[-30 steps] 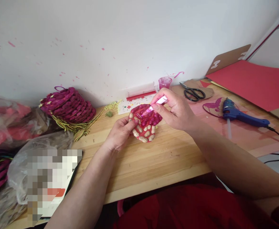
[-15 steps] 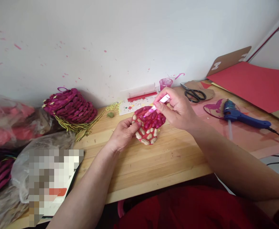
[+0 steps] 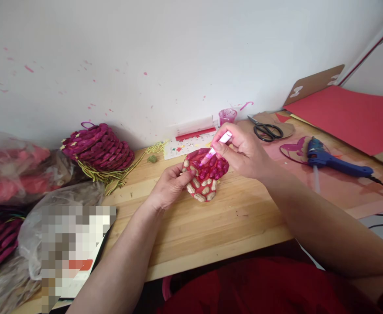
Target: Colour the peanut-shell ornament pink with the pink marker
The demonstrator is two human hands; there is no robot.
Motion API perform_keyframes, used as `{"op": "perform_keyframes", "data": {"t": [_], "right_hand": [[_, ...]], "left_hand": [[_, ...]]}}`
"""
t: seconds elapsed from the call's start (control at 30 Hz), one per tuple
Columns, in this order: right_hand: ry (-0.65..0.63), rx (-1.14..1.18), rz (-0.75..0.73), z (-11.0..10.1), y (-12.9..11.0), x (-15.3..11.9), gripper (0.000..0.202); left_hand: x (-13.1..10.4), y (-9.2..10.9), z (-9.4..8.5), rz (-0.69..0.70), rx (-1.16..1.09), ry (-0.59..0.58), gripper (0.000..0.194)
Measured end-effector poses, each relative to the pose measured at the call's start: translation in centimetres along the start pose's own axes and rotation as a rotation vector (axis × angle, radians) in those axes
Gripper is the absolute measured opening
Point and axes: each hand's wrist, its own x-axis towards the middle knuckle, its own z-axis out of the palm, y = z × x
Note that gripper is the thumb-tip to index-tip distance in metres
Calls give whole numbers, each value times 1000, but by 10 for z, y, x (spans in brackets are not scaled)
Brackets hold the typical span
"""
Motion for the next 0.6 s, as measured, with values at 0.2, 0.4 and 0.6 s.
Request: {"op": "perform_keyframes", "data": {"t": [0.2,0.4,0.6], "right_hand": [[37,-38,-16,-1,0,0,33],[30,-25,-8,-1,-2,0,32],[23,-4,7,0,-2,0,33]], "left_hand": [[1,0,0,3,-6,6,43],[0,1,1,-13,3,18,43],[1,0,0,-7,-7,22,44]]}}
